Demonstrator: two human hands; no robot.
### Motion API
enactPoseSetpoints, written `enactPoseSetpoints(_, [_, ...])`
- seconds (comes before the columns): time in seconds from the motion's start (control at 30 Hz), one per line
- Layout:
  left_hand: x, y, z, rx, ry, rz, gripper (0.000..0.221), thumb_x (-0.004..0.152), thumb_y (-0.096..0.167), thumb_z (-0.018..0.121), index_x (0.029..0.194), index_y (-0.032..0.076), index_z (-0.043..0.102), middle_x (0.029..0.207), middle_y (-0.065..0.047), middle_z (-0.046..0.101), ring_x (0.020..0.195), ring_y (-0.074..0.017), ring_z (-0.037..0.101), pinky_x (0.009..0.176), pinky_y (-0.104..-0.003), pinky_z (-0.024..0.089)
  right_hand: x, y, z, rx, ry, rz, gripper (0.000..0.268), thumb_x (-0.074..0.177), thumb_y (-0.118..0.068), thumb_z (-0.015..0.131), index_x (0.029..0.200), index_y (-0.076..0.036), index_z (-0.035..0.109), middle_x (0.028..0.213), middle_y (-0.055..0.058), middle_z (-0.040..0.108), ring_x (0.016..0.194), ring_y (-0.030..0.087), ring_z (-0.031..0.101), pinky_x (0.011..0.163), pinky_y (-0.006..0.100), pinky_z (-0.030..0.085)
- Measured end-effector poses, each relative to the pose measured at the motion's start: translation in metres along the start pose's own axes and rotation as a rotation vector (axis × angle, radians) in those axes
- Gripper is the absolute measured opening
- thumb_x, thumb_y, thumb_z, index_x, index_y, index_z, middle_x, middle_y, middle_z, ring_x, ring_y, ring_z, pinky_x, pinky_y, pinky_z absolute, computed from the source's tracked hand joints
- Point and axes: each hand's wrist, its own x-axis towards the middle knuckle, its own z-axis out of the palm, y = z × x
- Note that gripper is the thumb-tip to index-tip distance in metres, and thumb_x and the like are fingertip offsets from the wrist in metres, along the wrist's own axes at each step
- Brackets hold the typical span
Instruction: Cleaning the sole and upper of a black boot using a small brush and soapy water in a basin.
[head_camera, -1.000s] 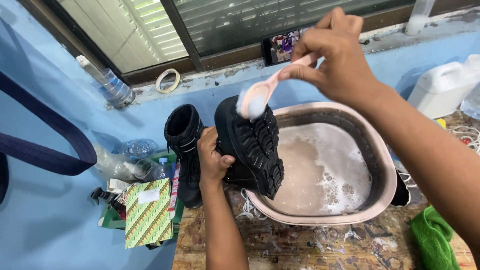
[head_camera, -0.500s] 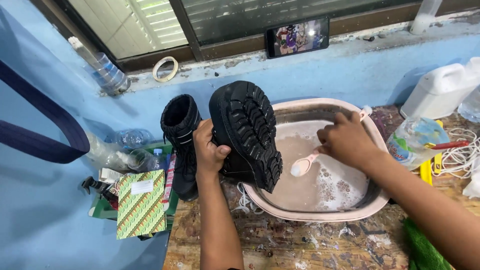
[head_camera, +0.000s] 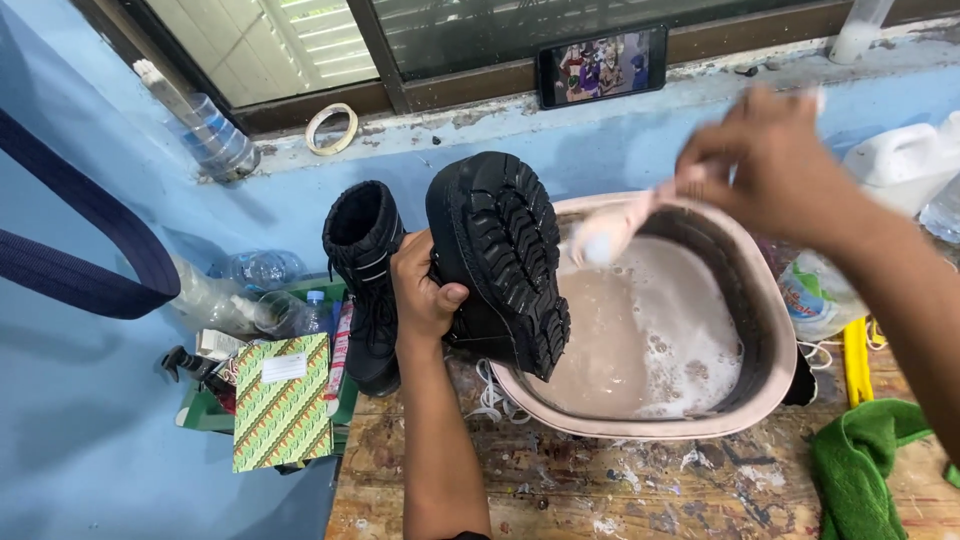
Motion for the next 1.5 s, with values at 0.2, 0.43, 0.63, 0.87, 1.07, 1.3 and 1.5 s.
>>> enactPoseSetpoints(0.2, [-0.002,-0.003,0.0,-0.011,-0.016,0.001,0.089,0.088,0.089,0.035,0.087,0.005,0.062,0.085,-0.003,0.062,0.085,-0.0217,0.06,0.087,-0.041,0.044,0.055,-0.042,-0.034,0.089,0.295,-0.254,0.035,0.095,-0.046,0.087,0.091,-0.017,0.067,0.084,-0.002,0.063,0.096,0.024,0.054,0.095,0.044,0.026])
enactPoseSetpoints(0.43, [-0.005,-0.015,0.002,-0.056,0.009,-0.024,0.089,0.087,0.091,0.036,0.081,0.006,0.061,0.077,-0.001,0.054,0.078,-0.018,0.051,0.08,-0.037,0.04,0.068,-0.042,-0.027,0.345,0.353,-0.33,0.026,0.099,-0.01,0.094,0.094,-0.003,0.07,0.091,0.01,0.07,0.084,0.019,0.061,0.074,0.031,0.048])
enactPoseSetpoints(0.63, [-0.002,-0.011,0.0,-0.058,-0.005,-0.02,0.087,0.089,0.09,0.035,0.079,0.007,0.058,0.075,0.0,0.051,0.075,-0.018,0.047,0.077,-0.038,0.039,0.06,-0.025,-0.007,0.133,0.348,-0.214,0.031,0.098,-0.045,0.086,0.093,-0.019,0.069,0.083,-0.006,0.064,0.102,0.023,0.052,0.103,0.044,0.02])
enactPoseSetpoints(0.87, [-0.005,-0.013,-0.004,-0.025,-0.014,0.011,0.09,0.091,0.087,0.033,0.091,0.003,0.062,0.08,-0.007,0.057,0.076,-0.0236,0.054,0.075,-0.04,0.04,-0.009,0.016,0.07,0.136,0.208,0.059,0.03,0.103,-0.043,0.073,0.096,-0.014,0.068,0.082,0.003,0.054,0.099,0.026,0.043,0.092,0.045,0.025])
enactPoseSetpoints(1.07, [-0.003,0.0,-0.004,-0.085,-0.054,-0.015,0.095,0.091,0.09,0.03,0.116,0.006,0.066,0.095,-0.005,0.063,0.084,-0.0209,0.058,0.082,-0.039,0.042,-0.06,0.028,0.132,0.059,-0.005,0.088,0.034,0.089,-0.056,0.069,0.081,-0.023,0.07,0.065,-0.003,0.062,0.089,0.023,0.05,0.09,0.041,0.029])
enactPoseSetpoints(1.3, [0.005,0.01,-0.009,-0.154,-0.082,-0.048,0.103,0.084,0.093,0.037,0.125,0.004,0.065,0.108,-0.004,0.068,0.097,-0.019,0.064,0.086,-0.038,0.046,-0.076,0.03,0.151,-0.135,-0.129,0.02,0.038,0.085,-0.064,0.065,0.078,-0.027,0.07,0.065,-0.005,0.066,0.095,0.025,0.053,0.082,0.043,0.033])
enactPoseSetpoints(1.5, [0.005,0.014,-0.015,-0.163,-0.126,-0.057,0.104,0.078,0.093,0.042,0.131,0.006,0.061,0.114,-0.006,0.069,0.104,-0.0229,0.069,0.09,-0.042,0.053,-0.076,0.028,0.148,-0.213,-0.167,0.0,0.043,0.084,-0.067,0.061,0.08,-0.025,0.07,0.073,-0.009,0.073,0.094,0.025,0.055,0.078,0.042,0.035])
